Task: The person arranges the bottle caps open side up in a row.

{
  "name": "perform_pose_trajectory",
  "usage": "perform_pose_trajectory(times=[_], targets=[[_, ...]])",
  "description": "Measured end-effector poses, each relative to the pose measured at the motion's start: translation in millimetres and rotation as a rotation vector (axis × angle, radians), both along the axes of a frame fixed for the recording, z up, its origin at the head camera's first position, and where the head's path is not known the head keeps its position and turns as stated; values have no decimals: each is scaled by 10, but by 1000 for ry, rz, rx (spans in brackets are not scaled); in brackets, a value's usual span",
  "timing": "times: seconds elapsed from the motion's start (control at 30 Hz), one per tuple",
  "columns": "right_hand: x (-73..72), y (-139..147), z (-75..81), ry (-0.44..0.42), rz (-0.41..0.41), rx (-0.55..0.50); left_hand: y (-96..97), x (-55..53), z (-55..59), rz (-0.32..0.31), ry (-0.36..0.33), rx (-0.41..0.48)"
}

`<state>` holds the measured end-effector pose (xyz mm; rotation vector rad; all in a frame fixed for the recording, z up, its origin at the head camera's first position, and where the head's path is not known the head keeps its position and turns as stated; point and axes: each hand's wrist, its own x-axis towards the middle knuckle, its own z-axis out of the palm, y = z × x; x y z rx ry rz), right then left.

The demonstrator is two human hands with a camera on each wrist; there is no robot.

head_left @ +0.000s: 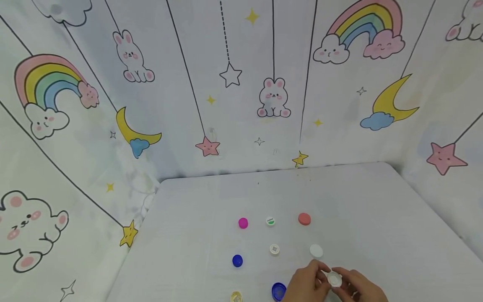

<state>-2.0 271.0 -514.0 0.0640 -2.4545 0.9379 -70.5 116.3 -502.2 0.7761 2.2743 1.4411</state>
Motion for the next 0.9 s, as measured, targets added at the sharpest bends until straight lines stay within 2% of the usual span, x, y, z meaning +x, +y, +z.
perform_pose_trajectory(times=[0.17, 0.3, 0.47, 0.57, 0.63, 0.7, 0.77, 0.9], targets=[[10, 41, -27, -55, 48, 18, 4, 28, 56, 18, 179, -198], [13, 61, -42, -125, 60, 23, 15, 18, 61, -7, 300, -332], [-4, 194, -96, -300, 220, 24, 27, -26, 2, -84, 434, -463], [-1, 265, -143, -373, 332, 1, 41, -34, -23, -136, 440, -550], [1, 283, -170, -392, 365, -12, 58, -34, -28, -164, 426, -602], [7, 285, -185, -380, 381, -11, 67, -31, -24, -184, 418, -632], [-1, 291, -188, -405, 383, -11, 66, -31, -23, -188, 427, -638], [-27, 316, -162, -507, 364, -17, 59, -31, -21, -177, 443, -612]])
